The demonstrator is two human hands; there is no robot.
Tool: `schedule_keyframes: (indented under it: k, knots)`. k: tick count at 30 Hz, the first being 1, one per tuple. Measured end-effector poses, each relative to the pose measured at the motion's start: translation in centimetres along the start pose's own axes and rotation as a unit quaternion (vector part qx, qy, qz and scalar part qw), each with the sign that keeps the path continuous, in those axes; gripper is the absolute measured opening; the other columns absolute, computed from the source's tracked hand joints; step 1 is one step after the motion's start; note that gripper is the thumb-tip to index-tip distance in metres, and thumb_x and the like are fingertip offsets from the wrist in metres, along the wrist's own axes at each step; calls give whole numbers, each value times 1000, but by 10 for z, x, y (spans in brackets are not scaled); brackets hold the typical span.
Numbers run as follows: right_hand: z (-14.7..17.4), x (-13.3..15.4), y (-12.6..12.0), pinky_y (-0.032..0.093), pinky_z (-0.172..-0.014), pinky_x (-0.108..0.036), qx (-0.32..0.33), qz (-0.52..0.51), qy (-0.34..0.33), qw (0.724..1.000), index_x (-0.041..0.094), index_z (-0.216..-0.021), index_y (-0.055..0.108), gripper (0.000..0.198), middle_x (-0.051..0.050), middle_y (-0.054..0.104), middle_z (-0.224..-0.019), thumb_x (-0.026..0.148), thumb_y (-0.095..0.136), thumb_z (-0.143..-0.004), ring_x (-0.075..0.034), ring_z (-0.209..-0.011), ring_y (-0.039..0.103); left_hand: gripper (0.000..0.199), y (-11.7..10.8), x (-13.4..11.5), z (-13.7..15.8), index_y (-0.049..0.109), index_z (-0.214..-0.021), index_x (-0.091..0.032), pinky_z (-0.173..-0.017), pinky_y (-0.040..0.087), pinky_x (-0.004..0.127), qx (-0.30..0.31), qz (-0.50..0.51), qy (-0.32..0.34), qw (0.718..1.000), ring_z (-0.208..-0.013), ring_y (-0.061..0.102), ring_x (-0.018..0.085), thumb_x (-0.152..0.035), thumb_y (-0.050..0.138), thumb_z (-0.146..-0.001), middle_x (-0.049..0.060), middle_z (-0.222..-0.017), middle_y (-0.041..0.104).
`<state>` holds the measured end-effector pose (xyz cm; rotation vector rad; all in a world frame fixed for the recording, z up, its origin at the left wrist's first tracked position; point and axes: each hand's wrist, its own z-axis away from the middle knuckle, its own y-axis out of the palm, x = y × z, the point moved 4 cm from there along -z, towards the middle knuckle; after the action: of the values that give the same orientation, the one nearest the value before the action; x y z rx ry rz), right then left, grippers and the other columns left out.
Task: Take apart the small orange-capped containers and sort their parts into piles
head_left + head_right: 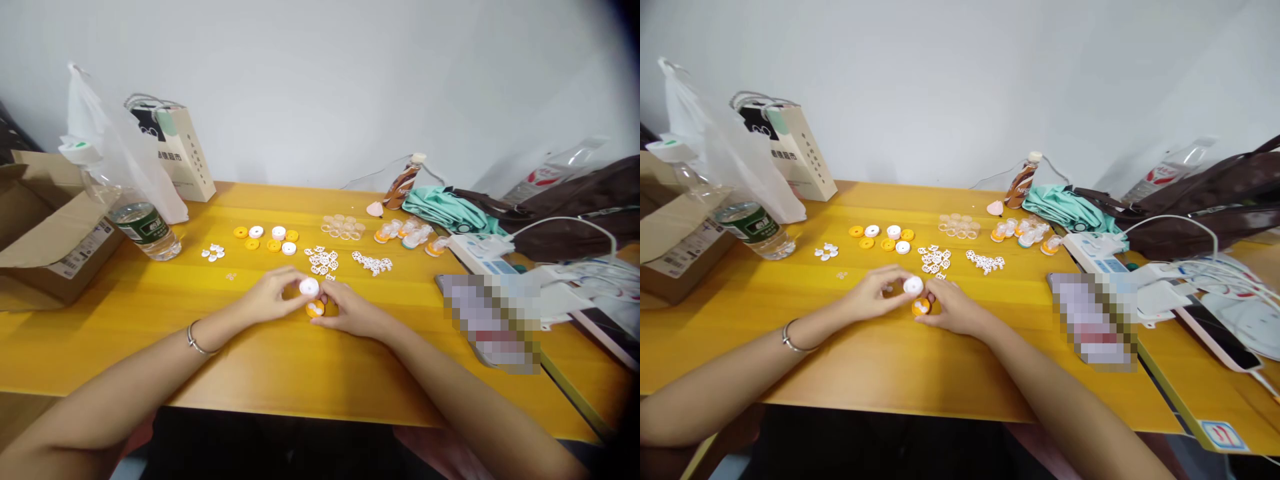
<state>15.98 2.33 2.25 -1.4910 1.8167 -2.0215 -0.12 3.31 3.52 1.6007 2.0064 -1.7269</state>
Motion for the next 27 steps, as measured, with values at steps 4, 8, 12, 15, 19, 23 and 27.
schedule_keyframes:
  k: [4,8,12,15,19,23,27]
  knots:
    - [1,2,-2,39,-74,-30,11,1,10,1000,19,-87,53,24,-1,56,-83,29,67,-71,-15,-78,52,32,-32,30,-11,60,-107,-17,-78,42,28,-151,-86,-46,984,-86,54,16,-33,56,-80,6,-97,59]
    - [0,2,-1,38,-74,-29,16,4,15,1000,20,-89,54,24,-1,55,-85,28,66,-71,-15,-79,51,30,-49,61,-20,63,-105,-19,-79,42,28,-186,-142,-118,965,-84,55,17,-33,55,-80,4,-90,58]
    - [0,2,0,37,-75,-29,20,6,20,1000,19,-89,53,24,-1,55,-85,30,65,-72,-15,-79,51,24,-49,74,-25,65,-95,-18,-75,44,30,-160,-176,-149,960,-79,57,18,-33,55,-79,4,-84,60]
    - [0,1,1,37,-75,-29,23,8,20,1000,19,-89,52,24,-1,55,-85,30,65,-72,-15,-79,50,29,-46,80,-26,60,-99,-15,-76,45,30,-157,-161,-165,960,-82,59,19,-32,58,-76,6,-87,63]
    - [-1,0,2,37,-75,-29,22,9,22,999,19,-89,52,24,-1,54,-84,31,65,-72,-15,-79,50,37,-45,86,-24,55,-108,-14,-80,46,30,-173,-121,-183,960,-89,62,20,-31,61,-75,8,-96,66]
    - [-1,-2,2,37,-74,-28,25,7,20,999,19,-89,53,27,-1,54,-84,34,66,-72,-15,-79,50,39,-45,87,-23,52,-112,-16,-81,47,32,-170,-102,-183,963,-96,61,21,-31,60,-77,9,-105,65]
    - [-1,-4,2,37,-74,-28,31,3,18,999,19,-90,53,32,-1,54,-84,38,68,-70,-15,-79,49,34,-45,65,-21,53,-112,-17,-92,42,37,-188,-145,-73,969,-106,54,22,-33,56,-82,9,-114,59]
